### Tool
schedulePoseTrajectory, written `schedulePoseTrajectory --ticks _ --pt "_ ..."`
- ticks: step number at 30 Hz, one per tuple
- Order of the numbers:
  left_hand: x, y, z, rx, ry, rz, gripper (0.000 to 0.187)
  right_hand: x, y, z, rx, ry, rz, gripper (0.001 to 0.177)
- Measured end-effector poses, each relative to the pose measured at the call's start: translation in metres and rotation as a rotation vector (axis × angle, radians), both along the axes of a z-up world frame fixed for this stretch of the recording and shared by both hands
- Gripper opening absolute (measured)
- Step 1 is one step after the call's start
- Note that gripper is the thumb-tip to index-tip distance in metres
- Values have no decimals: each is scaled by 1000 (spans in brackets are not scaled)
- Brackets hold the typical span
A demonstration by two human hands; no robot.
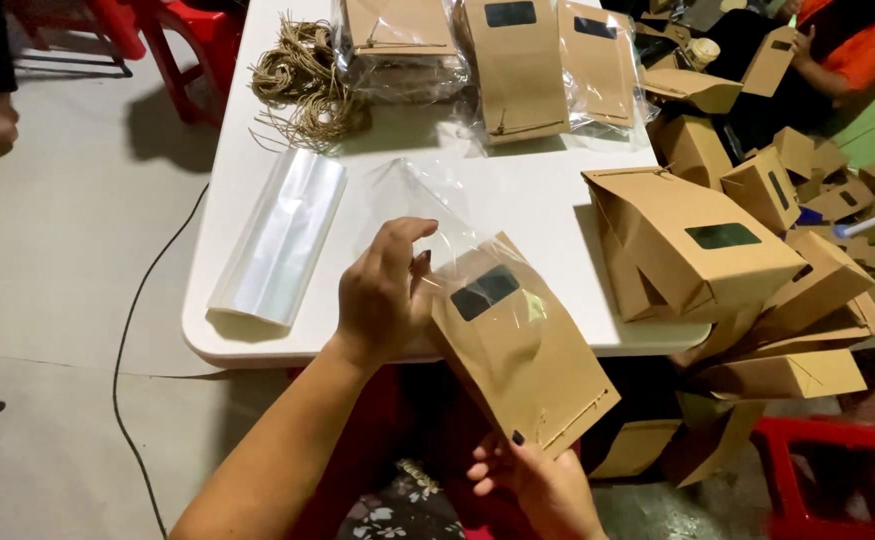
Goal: The person inserts paper bags into plastic sleeves by hand, one at a time.
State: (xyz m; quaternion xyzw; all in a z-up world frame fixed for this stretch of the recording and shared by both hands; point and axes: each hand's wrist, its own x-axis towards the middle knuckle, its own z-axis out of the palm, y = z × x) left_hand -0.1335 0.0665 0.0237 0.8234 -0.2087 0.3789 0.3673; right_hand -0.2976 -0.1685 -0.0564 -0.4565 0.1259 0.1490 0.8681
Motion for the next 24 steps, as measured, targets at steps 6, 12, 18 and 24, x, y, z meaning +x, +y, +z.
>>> schedulePoseTrajectory --ticks 6,12,18,24 --pt "-10 -8 16 -3 -146 -89 37 22 23 12 94 86 216 69" --pt "-26 0 29 -51 -162 -73 13 29 19 108 -549 -104 985 28" --pt "-32 -3 22 -99 -119 -66 15 35 -1 114 -687 -819 227 27" --pt "-18 -8 7 -45 -91 -61 28 68 19 87 -1666 -1101 212 69"
